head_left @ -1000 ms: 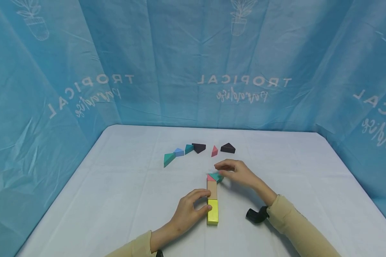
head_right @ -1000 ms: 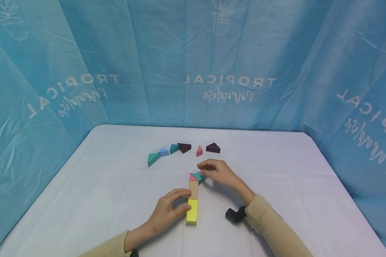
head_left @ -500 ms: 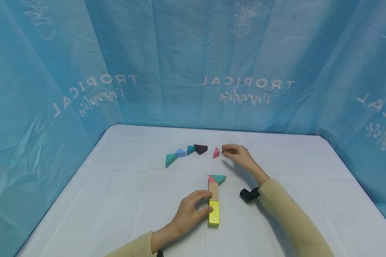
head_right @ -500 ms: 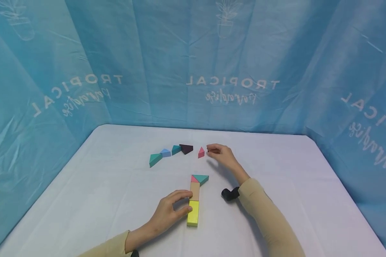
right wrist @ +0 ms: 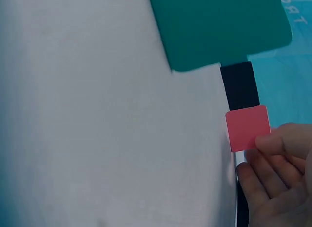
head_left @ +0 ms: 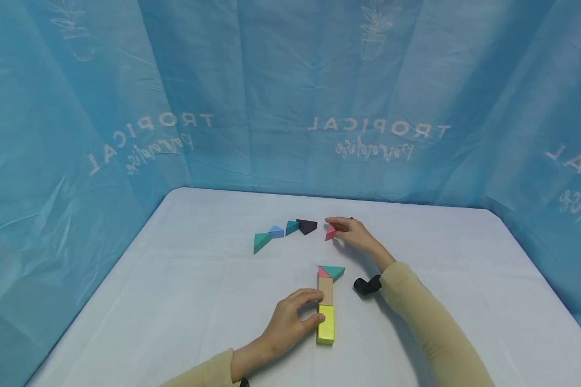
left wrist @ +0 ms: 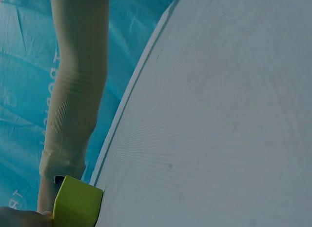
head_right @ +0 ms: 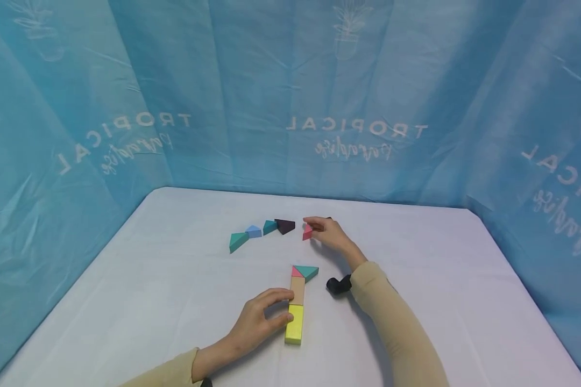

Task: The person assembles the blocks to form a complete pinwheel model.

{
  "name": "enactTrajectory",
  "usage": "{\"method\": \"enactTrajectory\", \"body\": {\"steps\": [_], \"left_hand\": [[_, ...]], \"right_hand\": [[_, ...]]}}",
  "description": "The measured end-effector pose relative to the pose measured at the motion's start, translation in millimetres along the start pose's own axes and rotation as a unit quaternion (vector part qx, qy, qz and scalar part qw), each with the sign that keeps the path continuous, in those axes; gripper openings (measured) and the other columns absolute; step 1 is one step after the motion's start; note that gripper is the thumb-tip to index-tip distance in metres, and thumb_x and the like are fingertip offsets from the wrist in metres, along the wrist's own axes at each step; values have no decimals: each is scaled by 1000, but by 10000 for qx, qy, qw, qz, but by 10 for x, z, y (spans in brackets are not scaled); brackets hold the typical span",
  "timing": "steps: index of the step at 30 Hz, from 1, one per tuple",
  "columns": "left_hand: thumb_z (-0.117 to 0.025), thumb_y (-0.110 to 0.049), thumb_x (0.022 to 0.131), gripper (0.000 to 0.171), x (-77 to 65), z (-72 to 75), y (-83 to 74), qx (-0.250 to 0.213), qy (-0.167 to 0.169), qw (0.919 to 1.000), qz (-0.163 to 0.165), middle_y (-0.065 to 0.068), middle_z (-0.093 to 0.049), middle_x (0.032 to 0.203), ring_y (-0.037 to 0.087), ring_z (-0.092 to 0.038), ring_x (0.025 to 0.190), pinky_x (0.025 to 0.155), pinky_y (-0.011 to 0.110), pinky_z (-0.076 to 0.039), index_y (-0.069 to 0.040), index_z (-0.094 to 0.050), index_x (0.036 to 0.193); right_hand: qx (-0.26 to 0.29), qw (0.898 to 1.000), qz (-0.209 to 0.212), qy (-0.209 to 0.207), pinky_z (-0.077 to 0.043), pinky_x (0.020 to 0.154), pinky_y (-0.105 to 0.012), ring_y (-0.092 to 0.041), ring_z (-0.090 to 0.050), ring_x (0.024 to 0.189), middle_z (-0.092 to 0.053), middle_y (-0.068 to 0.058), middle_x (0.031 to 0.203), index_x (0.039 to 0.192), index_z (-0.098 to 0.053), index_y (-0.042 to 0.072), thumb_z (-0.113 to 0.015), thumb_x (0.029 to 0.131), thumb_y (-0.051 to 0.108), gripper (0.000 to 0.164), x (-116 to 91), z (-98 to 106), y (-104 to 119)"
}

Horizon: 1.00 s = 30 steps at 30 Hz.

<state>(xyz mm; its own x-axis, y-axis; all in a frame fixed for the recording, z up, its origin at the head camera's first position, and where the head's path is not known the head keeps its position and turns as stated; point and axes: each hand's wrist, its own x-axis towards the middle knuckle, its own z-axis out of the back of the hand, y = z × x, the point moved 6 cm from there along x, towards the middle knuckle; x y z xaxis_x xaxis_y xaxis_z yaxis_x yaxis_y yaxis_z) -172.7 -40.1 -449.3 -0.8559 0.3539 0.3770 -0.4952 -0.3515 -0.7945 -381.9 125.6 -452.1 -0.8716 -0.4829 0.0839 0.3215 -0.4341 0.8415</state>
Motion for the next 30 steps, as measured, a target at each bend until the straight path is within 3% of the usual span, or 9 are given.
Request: {"method": "enactTrajectory", "body": {"steps": [12,21,30], "left_hand": [[-74,-17,83,38,-7,-7,-22,93,87,9997,219,-3,-61,119,13,-53,115,98,32,-43,-6,-63,118],[-74,-15,82,38,-12,1,-15,104,38,9998,182,-3,-61,118,12,-54,114,98,33,-43,-7,-63,118],[-75,-15,82,38,-2,4,-27,124,-14,9999,52,-2,-62,117,13,-55,113,98,33,-44,-6,-63,117]], "right_hand": [[-250,9985,-237,-422,-49,89,-37,-23,-59,101,-63,-10,114,119,-62,3,-69,86,11,35,-85,27,-55],[-374,9973,-200,-597,-50,74,-29,-19,-60,86,-66,-6,97,111,-67,4,-71,86,14,27,-190,44,-34],[-476,9953,-188,-826,-52,74,-29,-17,-62,85,-68,-5,96,108,-69,6,-70,87,18,24,-211,51,-39]]}}
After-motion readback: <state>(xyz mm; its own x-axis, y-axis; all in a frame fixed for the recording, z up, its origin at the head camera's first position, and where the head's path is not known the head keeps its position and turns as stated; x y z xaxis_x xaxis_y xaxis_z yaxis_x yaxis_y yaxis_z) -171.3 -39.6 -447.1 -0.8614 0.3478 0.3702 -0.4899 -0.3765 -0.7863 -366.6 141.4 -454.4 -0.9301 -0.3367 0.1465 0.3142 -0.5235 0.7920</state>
